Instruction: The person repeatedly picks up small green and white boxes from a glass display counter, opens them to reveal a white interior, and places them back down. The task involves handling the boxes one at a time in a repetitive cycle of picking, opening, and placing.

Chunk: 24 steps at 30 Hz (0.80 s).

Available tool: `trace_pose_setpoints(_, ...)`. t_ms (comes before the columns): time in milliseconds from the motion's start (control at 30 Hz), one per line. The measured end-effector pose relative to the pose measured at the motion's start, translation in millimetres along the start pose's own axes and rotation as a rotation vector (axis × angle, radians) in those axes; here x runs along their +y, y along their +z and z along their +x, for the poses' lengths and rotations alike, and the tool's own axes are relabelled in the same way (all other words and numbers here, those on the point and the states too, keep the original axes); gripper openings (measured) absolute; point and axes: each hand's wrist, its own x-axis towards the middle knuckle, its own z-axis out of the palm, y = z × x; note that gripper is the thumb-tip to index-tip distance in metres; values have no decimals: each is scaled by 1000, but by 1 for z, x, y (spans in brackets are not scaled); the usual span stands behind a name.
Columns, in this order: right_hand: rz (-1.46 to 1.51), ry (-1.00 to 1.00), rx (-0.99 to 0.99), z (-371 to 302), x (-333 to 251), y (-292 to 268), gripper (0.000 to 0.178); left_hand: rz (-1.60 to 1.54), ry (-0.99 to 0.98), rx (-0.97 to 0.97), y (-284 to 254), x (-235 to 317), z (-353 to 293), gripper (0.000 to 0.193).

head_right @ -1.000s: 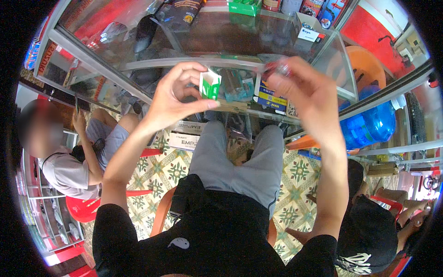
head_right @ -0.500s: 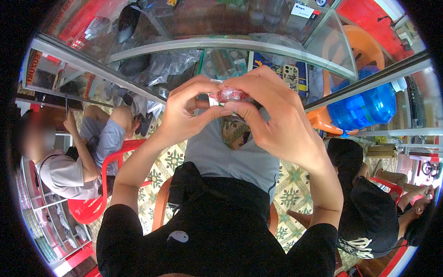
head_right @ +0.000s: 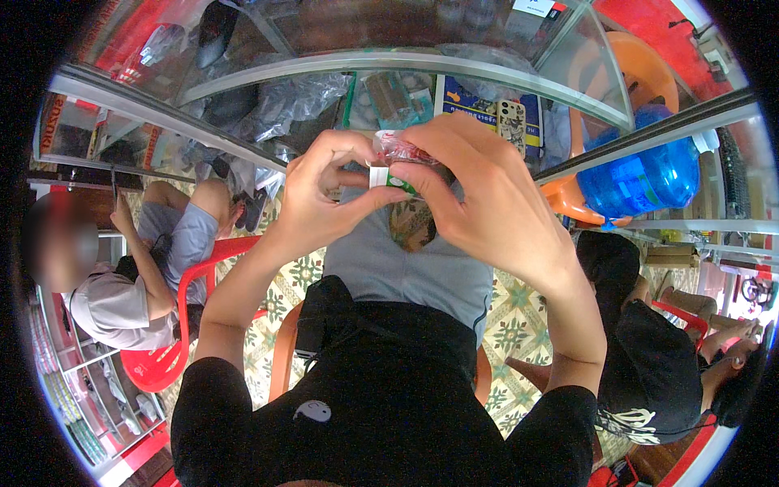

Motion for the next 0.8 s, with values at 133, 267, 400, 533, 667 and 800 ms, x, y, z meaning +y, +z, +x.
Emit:
trace_pose_setpoints(133, 0, -42, -12, 3, 2, -1, 26, 57, 26, -19, 2, 3, -2, 41)
trace_pose_setpoints(267, 30, -40, -34, 1, 11, 0, 31, 79, 39, -34, 4, 3, -7, 40)
trace_pose_setpoints(400, 4, -72, 29, 1, 14, 3, 24, 64, 32, -46, 3, 2, -8, 40)
trace_pose_setpoints(533, 166, 79, 55, -1, 15, 7, 20, 48, 17, -41, 5, 8, -7, 40)
trace_pose_setpoints(667, 365, 207, 131, -6, 19, 15, 17, 37, -34, -75, 3, 11, -7, 45)
trace_pose_setpoints(800, 251, 108, 82, -11, 26, 14, 18, -74, -99, -60, 5, 4, -10, 43)
